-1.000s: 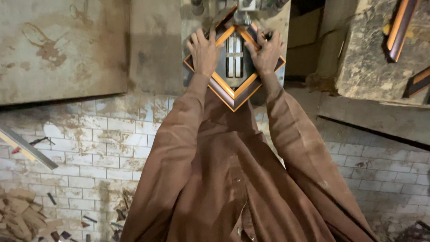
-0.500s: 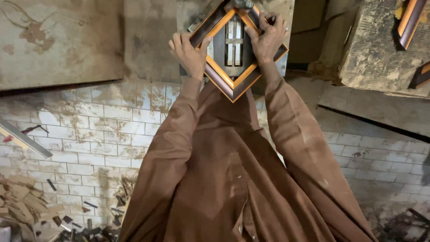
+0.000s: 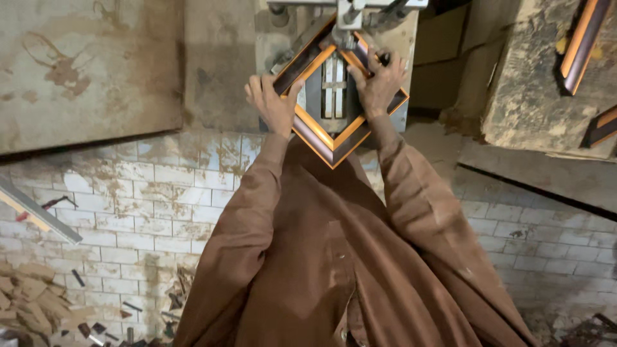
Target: The person places wooden picture frame corners into a v-nail joining machine, presses the machine to drive fasteners into the joints, then sets the joined frame onto a stack of completed frames on the workbench, repeating the process for successive frames.
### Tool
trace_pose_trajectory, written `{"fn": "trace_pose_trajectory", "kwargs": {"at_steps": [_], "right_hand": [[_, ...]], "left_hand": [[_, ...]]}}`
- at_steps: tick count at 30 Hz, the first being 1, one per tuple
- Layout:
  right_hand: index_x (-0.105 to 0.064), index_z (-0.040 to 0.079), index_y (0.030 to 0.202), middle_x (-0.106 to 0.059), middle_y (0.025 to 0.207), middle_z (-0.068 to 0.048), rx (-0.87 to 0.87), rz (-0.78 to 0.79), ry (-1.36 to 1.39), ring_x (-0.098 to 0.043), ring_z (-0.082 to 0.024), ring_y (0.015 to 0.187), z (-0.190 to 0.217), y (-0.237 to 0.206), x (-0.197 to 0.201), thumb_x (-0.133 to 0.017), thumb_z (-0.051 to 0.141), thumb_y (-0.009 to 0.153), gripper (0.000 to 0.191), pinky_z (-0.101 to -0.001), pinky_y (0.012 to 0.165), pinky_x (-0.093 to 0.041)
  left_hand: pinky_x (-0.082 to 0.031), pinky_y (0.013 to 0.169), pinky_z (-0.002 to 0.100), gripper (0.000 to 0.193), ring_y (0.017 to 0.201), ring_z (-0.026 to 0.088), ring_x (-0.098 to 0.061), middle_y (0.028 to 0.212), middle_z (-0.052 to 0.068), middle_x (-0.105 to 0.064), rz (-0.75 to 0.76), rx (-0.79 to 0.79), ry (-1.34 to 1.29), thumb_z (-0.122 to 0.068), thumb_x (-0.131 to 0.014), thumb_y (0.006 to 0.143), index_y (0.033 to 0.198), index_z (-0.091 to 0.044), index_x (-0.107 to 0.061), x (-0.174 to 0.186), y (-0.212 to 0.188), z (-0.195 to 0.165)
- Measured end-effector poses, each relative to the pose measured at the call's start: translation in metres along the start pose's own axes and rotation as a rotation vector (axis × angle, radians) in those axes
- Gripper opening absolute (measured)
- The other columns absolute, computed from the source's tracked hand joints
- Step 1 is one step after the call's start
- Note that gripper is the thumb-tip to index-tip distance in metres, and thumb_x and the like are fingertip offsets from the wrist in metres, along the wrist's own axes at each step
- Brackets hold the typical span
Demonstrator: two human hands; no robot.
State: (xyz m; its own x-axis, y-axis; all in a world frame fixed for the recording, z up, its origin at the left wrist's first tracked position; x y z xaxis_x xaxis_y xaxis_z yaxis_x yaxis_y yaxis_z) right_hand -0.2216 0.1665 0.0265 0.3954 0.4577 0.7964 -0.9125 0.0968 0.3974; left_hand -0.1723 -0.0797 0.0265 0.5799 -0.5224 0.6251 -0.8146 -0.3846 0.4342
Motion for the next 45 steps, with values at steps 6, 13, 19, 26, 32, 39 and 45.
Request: {"fn": "trace_pose_trajectory", "kwargs": {"at_steps": [6,13,19,26,32,39,45], "right_hand": [[-0.079,0.015,0.121,-0.058,0.113,-0.009,0.018,0.003,-0.041,-0.052,-0.032,0.108,0.000,-0.002,0.001,-0.092,0.049,0.073,0.060,-0.0491,0.090,-0.037],[-0.077,0.013,0.123,-0.058,0.114,-0.007,-0.035,0.023,0.008,-0.052,-0.031,0.110,-0.001,-0.001,0.000,-0.092,0.046,0.075,0.061,-0.0496,0.091,-0.038],[-0.078,0.014,0.122,-0.056,0.110,-0.011,-0.038,0.021,-0.043,-0.050,-0.035,0.106,0.000,0.001,0.004,-0.092,0.049,0.075,0.061,-0.0501,0.089,-0.038],[-0.077,0.013,0.122,-0.058,0.113,-0.011,-0.016,-0.002,0.033,-0.051,-0.034,0.108,0.018,0.009,0.024,-0.093,0.046,0.073,0.061,-0.0485,0.090,-0.038],[-0.073,0.015,0.131,-0.057,0.120,-0.012,-0.099,0.060,0.082,-0.052,-0.036,0.115,0.020,0.011,0.028,-0.090,0.045,0.077,0.064,-0.0531,0.100,-0.039],[-0.066,0.013,0.127,-0.042,0.143,-0.031,-0.190,-0.095,-0.012,-0.039,-0.051,0.133,0.020,-0.046,0.051,-0.091,0.045,0.072,0.068,-0.0595,0.108,-0.031],[-0.073,0.008,0.108,-0.059,0.124,-0.018,-0.120,-0.089,0.285,-0.057,-0.038,0.119,-0.026,-0.109,0.129,-0.096,0.043,0.066,0.058,-0.0498,0.102,-0.046]], "left_hand": [[-0.043,0.084,0.053,0.056,0.100,0.037,-0.051,0.100,0.011,-0.051,-0.006,-0.003,-0.009,-0.049,-0.094,0.071,0.095,-0.010,-0.063,-0.002,-0.003,0.003],[-0.043,0.085,0.053,0.056,0.101,0.037,-0.052,0.101,0.011,-0.051,0.001,0.017,0.012,-0.052,-0.092,0.073,0.095,-0.010,-0.061,-0.005,-0.003,0.004],[-0.044,0.084,0.053,0.057,0.101,0.038,-0.052,0.100,0.011,-0.051,0.020,0.022,-0.024,-0.051,-0.093,0.072,0.097,-0.009,-0.063,-0.001,-0.004,0.001],[-0.043,0.087,0.055,0.059,0.104,0.038,-0.053,0.102,0.012,-0.052,0.088,0.068,0.037,-0.052,-0.092,0.073,0.099,-0.008,-0.062,0.005,0.006,-0.007],[-0.033,0.098,0.057,0.076,0.120,0.043,-0.045,0.133,0.025,-0.048,0.249,-0.232,0.201,-0.048,-0.080,0.080,0.137,-0.005,-0.054,0.026,-0.050,-0.052],[-0.036,0.104,0.055,0.085,0.118,0.035,-0.055,0.124,0.017,-0.056,0.806,-0.418,0.167,-0.030,-0.082,0.076,0.148,0.000,-0.047,0.015,-0.161,-0.089],[-0.044,0.097,0.050,0.086,0.110,0.039,-0.059,0.125,0.019,-0.059,0.781,-0.619,-0.014,-0.015,-0.083,0.072,0.149,-0.003,-0.048,0.073,-0.198,-0.093]]}}
Point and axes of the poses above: each hand's wrist, its own y-axis towards the middle knuckle, its own x-axis out of the back of the hand, z = x × y, the point moved 4 cm from there along y, towards the middle knuckle
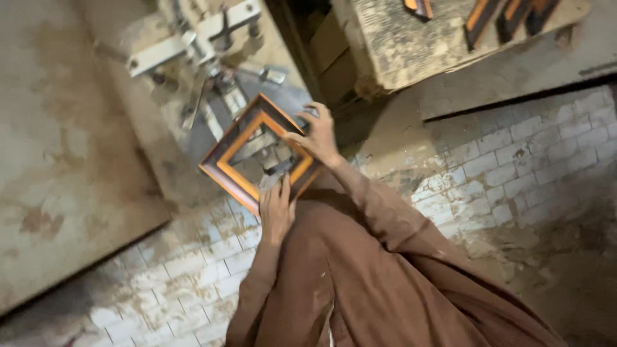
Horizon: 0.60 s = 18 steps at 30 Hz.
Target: The person places wooden picture frame corners into a v-nail joining machine, presses the machine to drive fasteners into the joints, then sets the joined frame onto a stack of completed frames on the workbench, repeating the process for successive frames.
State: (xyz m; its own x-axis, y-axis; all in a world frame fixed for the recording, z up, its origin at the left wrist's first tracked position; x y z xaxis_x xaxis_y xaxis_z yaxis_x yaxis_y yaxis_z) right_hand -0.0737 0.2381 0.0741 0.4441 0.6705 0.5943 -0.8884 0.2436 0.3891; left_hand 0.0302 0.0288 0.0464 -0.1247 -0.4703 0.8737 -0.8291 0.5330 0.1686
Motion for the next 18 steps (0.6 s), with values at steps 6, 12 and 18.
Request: {"fn": "trace_pose_trajectory", "kwargs": {"at_steps": [6,12,18], "right_hand": [[-0.052,-0.004,0.131,-0.058,0.122,-0.016,-0.197,-0.645,-0.174,-0.060,-0.034,0.115,-0.194,0.035,0.213,-0.098,0.042,0.083,0.081,-0.0468,0.100,-0.053],[-0.031,0.001,0.161,-0.038,0.156,-0.031,-0.557,-0.454,-0.573,-0.031,-0.052,0.145,-0.352,0.139,0.375,-0.092,0.072,0.082,0.122,-0.0581,0.118,-0.032],[-0.034,0.001,0.157,-0.037,0.149,-0.032,-0.739,-0.190,-0.770,-0.034,-0.052,0.137,-0.389,0.213,0.392,-0.092,0.079,0.065,0.134,-0.0638,0.107,-0.034]], "left_hand": [[-0.047,0.093,0.046,0.069,0.104,0.034,-0.060,0.122,0.017,-0.063,0.027,-0.208,0.029,-0.004,-0.072,0.075,0.142,-0.003,-0.057,0.008,0.041,-0.056],[-0.046,0.089,0.044,0.057,0.100,0.030,-0.060,0.116,0.014,-0.062,-0.068,-0.377,0.039,-0.001,-0.062,0.089,0.146,-0.004,-0.059,-0.002,0.221,-0.104],[-0.045,0.092,0.045,0.067,0.099,0.033,-0.057,0.117,0.016,-0.060,-0.106,-0.444,0.114,0.000,-0.067,0.085,0.150,-0.005,-0.056,0.003,0.401,-0.114]]}}
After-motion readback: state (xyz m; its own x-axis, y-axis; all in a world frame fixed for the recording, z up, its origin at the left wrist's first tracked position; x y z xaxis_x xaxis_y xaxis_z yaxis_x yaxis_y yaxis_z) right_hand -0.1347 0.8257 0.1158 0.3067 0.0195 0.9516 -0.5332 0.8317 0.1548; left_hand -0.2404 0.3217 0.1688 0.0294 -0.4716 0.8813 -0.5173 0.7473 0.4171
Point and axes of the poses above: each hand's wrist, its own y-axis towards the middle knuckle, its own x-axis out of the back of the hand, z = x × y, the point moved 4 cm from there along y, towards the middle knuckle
